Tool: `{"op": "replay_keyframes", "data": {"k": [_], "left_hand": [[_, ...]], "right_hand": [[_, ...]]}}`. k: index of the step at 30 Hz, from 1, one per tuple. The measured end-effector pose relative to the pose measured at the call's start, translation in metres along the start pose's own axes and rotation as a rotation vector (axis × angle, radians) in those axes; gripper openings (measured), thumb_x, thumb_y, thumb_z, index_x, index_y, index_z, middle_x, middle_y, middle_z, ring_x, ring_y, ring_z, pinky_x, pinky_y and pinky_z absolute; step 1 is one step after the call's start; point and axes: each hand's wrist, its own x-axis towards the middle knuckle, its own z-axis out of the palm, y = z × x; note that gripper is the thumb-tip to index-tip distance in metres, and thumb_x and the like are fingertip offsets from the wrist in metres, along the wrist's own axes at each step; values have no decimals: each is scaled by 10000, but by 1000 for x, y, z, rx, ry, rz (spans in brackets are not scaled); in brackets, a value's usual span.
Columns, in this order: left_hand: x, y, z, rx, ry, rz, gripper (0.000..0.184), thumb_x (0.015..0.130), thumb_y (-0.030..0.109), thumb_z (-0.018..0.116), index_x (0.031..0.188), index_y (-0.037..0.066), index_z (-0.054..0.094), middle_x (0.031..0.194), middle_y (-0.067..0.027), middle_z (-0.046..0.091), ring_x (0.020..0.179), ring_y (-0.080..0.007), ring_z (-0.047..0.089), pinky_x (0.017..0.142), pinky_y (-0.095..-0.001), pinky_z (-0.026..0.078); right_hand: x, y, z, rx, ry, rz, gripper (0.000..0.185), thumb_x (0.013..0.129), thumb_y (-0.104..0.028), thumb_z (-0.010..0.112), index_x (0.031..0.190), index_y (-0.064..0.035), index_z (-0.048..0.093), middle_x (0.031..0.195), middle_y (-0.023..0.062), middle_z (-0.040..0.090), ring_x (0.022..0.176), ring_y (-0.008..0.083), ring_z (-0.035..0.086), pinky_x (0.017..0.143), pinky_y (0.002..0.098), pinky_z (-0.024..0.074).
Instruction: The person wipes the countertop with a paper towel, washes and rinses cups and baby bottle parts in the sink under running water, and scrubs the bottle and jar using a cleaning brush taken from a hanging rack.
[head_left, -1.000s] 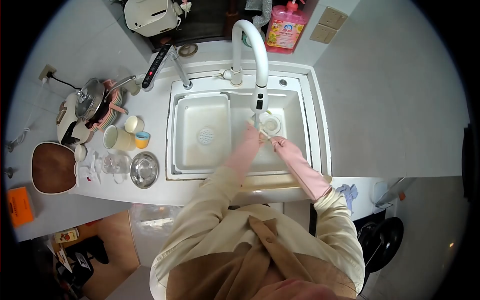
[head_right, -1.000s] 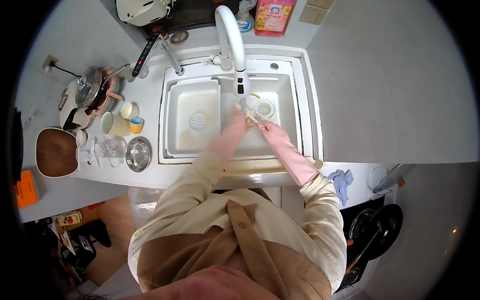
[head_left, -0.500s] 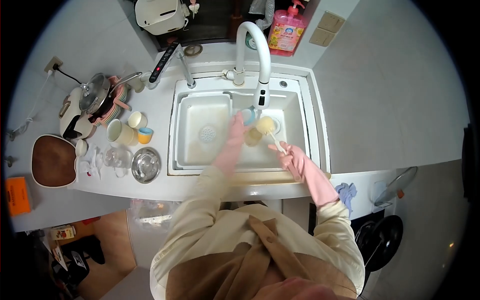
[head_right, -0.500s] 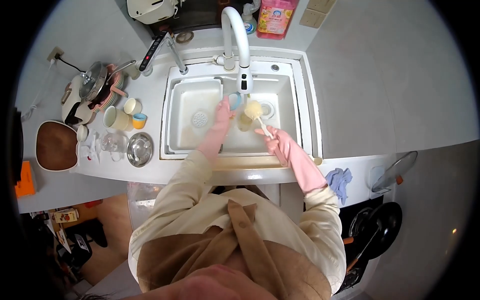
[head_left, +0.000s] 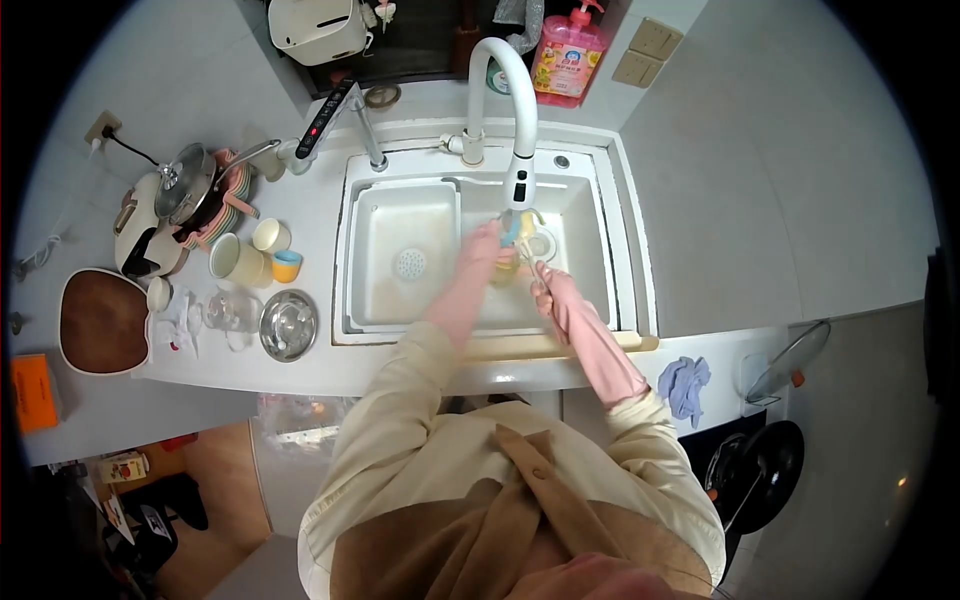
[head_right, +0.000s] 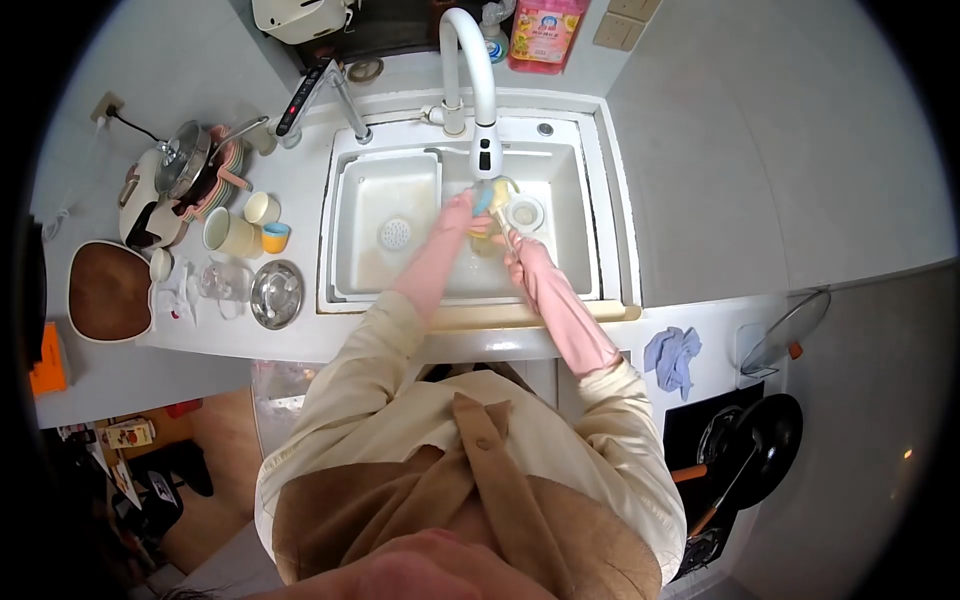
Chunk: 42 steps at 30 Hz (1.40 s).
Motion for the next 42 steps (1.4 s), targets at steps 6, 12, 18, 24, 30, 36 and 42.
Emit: {"op": "replay_keyframes", "data": {"k": [6,12,18,24,30,36,42], "left_hand": [[1,3,14,-172,311,-136,425,977,299,285,1122,17,568,1146,-217,602,1021,-394,586,880,-443,468],[24,-12,31,112,333,68,465,957,370,333,1106,13,590,1139,-231,602,1022,-374,582,874,-440,444],[52,-38,-3,-58,242,241,348,899,319,435,1001,30,600,1057,-185,625,922,-320,596,841,-408,455],[-16,18,18,-71,65,64,325,953,293,437,1001,17,601,951,-123,664,843,-192,635,697,-326,552],[19,-6,13,211,108,-86,292,853,290,588,957,23,641,914,-119,668,847,-214,641,749,-347,542],[-1,18,24,-103,11,-184,310,867,263,561,1084,52,626,1035,-140,660,982,-291,624,808,-395,501],[54,-38,12,-403,-157,-104,262,840,211,631,1053,60,652,1013,-94,679,945,-259,645,801,-378,516]], "right_hand": [[5,28,6,-415,8,-130,317,989,-325,414,1111,-121,624,557,-3,476,416,96,375,402,277,316],[17,29,0,-748,126,-261,350,978,-339,413,1207,-172,618,601,-4,515,489,102,454,497,272,399],[3,18,-44,-1025,167,-286,376,955,-408,416,1213,-225,618,643,0,527,580,108,506,578,279,441],[-22,-38,-19,-763,392,-251,393,954,-380,415,1225,-161,596,965,145,662,858,243,637,800,355,484],[-8,-10,-25,-973,493,-431,465,954,-378,406,1285,-76,530,1107,213,624,1040,367,591,907,419,457],[9,22,-2,-1026,471,-493,450,953,-359,416,1303,-98,525,1182,180,603,1094,337,572,940,390,448],[-46,14,-6,-1020,428,-492,445,944,-358,429,1309,-124,530,1251,166,572,1165,325,533,995,380,416]]}}
